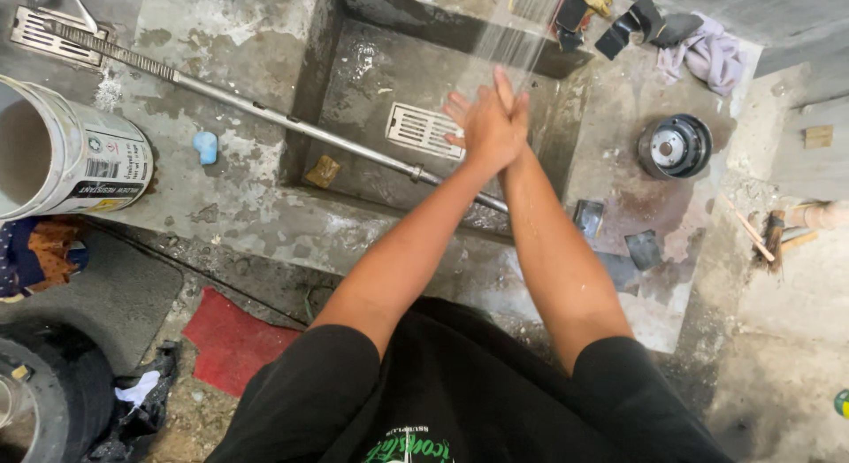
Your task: The person scrubs a long metal rod with a small abrasive pad in a concrete sink, then rinses their hands under running water. They continue scrubbing the rod with the pad, focusing on different sections along its length.
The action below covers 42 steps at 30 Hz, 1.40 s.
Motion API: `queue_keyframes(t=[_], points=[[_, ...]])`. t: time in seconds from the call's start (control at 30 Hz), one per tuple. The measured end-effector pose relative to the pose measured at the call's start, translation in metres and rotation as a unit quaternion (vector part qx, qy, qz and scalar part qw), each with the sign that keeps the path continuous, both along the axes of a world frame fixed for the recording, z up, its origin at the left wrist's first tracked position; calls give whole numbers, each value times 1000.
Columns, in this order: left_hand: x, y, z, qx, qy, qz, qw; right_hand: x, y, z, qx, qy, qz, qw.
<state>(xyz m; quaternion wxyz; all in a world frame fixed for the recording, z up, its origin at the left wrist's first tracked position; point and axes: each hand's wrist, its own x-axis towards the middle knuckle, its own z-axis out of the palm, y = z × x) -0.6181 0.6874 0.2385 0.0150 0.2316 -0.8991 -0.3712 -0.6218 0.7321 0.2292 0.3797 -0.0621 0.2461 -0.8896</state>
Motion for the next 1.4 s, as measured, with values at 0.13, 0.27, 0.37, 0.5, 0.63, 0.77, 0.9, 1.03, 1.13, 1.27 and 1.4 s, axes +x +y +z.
queue_keyframes(t=[0.13, 0.27, 0.37, 0.5, 0.63, 0.77, 0.9, 1.03, 1.13, 1.27, 1.4], points=[[-33, 2, -10, 201, 66, 140, 967, -16, -12, 16, 235, -60, -60, 968], [-53, -24, -16, 490, -4, 107, 865, -11, -17, 18, 261, 28, -113, 958], [-62, -47, -8, 672, -20, 167, 721, 1, -16, 17, 360, 56, -97, 926], [-57, -35, -9, 738, -48, 224, 634, -4, -9, 23, 423, 60, -134, 894], [-30, 6, -12, 613, 88, 16, 785, -25, 1, 30, 282, -120, -102, 946], [-22, 14, -18, 481, 90, 6, 872, -27, 5, 27, 304, -67, -90, 946], [-34, 4, -22, 395, 96, 36, 913, -18, 4, 18, 397, 84, -188, 894], [-45, -20, -27, 625, 2, 72, 778, -16, 8, 14, 391, 270, -216, 853], [-52, -49, -27, 711, -39, 64, 699, -9, 14, 17, 464, 356, -143, 798], [-49, -61, -26, 762, -36, -4, 647, 20, 17, 31, 613, 508, -247, 552], [-28, -35, -24, 828, -27, -3, 560, 16, 14, 29, 561, 516, -165, 626]])
